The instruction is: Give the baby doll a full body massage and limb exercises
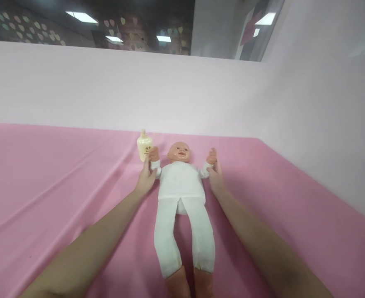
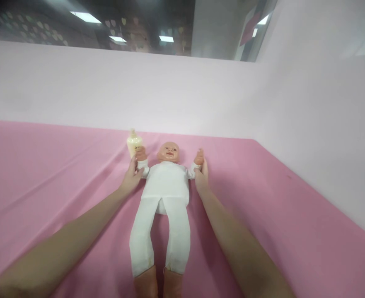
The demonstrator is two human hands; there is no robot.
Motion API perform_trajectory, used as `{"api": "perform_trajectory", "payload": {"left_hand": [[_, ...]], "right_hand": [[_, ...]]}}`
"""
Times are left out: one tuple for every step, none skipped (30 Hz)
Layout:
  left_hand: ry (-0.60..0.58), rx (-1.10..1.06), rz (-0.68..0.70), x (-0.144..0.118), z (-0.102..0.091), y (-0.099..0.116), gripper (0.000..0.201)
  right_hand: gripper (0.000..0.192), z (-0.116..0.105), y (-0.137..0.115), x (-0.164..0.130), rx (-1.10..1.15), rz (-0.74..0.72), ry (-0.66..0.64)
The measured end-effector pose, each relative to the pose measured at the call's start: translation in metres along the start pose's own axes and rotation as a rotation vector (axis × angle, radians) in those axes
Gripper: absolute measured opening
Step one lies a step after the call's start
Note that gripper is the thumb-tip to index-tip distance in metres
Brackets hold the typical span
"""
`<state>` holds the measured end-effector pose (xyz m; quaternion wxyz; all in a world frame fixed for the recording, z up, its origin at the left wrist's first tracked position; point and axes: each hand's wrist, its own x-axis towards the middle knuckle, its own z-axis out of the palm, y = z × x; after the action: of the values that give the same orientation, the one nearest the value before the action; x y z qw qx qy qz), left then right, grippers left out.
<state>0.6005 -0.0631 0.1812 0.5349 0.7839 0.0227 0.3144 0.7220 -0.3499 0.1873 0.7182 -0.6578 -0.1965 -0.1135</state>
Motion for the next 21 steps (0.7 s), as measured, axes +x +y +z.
{"api": "perform_trajectory", "payload": {"left_hand": [[-0.067, 0.078, 0.067, -0.001, 0.002, 0.003, 0.067], [-0.147, 0.151, 0.139, -0.003, 0.003, 0.007, 0.061], [-0.224, 0.214, 0.204, -0.003, 0.004, 0.010, 0.058], [-0.285, 0.264, 0.254, -0.004, 0.005, 0.013, 0.058], [-0.324, 0.298, 0.287, -0.004, 0.006, 0.015, 0.058], [-0.344, 0.317, 0.302, -0.004, 0.006, 0.016, 0.060], [-0.344, 0.325, 0.302, -0.005, 0.006, 0.016, 0.061], [-0.334, 0.327, 0.292, -0.005, 0.006, 0.016, 0.061], [-0.322, 0.323, 0.281, -0.005, 0.006, 0.015, 0.060], [-0.308, 0.313, 0.269, -0.005, 0.006, 0.013, 0.060], [-0.282, 0.295, 0.254, -0.005, 0.006, 0.012, 0.059], [-0.244, 0.266, 0.232, -0.005, 0.006, 0.010, 0.059], [-0.196, 0.225, 0.202, -0.005, 0.006, 0.008, 0.061], [-0.139, 0.171, 0.163, -0.005, 0.005, 0.006, 0.064], [-0.077, 0.106, 0.114, -0.004, 0.004, 0.003, 0.068], [-0.014, 0.037, 0.057, -0.002, 0.003, 0.000, 0.073], [0.044, -0.030, -0.004, -0.001, 0.000, -0.004, 0.076], [0.095, -0.089, -0.064, 0.001, -0.002, -0.008, 0.077], [0.135, -0.135, -0.118, 0.003, -0.005, -0.012, 0.076], [0.165, -0.164, -0.164, 0.005, -0.007, -0.015, 0.073], [0.186, -0.178, -0.194, 0.007, -0.009, -0.018, 0.071]], "right_hand": [[0.070, 0.003, -0.004, -0.002, -0.013, 0.005, -0.075], [0.064, 0.005, -0.008, -0.004, -0.041, 0.003, -0.159], [0.058, 0.006, -0.011, -0.006, -0.090, -0.014, -0.245], [0.054, 0.007, -0.013, -0.007, -0.142, -0.048, -0.315], [0.051, 0.008, -0.015, -0.009, -0.190, -0.092, -0.358], [0.050, 0.009, -0.017, -0.010, -0.228, -0.133, -0.377], [0.050, 0.010, -0.017, -0.010, -0.253, -0.159, -0.377], [0.051, 0.010, -0.018, -0.011, -0.260, -0.162, -0.367], [0.051, 0.011, -0.017, -0.011, -0.249, -0.145, -0.350], [0.051, 0.011, -0.016, -0.011, -0.224, -0.112, -0.328], [0.052, 0.011, -0.014, -0.011, -0.190, -0.067, -0.296], [0.054, 0.010, -0.011, -0.009, -0.147, -0.016, -0.250], [0.057, 0.009, -0.008, -0.008, -0.101, 0.035, -0.192], [0.062, 0.007, -0.004, -0.005, -0.055, 0.073, -0.120], [0.068, 0.005, 0.000, -0.003, -0.015, 0.094, -0.041], [0.075, 0.002, 0.004, 0.000, 0.015, 0.100, 0.035], [0.083, -0.001, 0.008, 0.003, 0.037, 0.099, 0.106], [0.088, -0.004, 0.011, 0.005, 0.056, 0.105, 0.166], [0.093, -0.007, 0.013, 0.007, 0.071, 0.120, 0.214], [0.095, -0.008, 0.015, 0.008, 0.079, 0.142, 0.245], [0.095, -0.009, 0.015, 0.009, 0.077, 0.163, 0.261]]}}
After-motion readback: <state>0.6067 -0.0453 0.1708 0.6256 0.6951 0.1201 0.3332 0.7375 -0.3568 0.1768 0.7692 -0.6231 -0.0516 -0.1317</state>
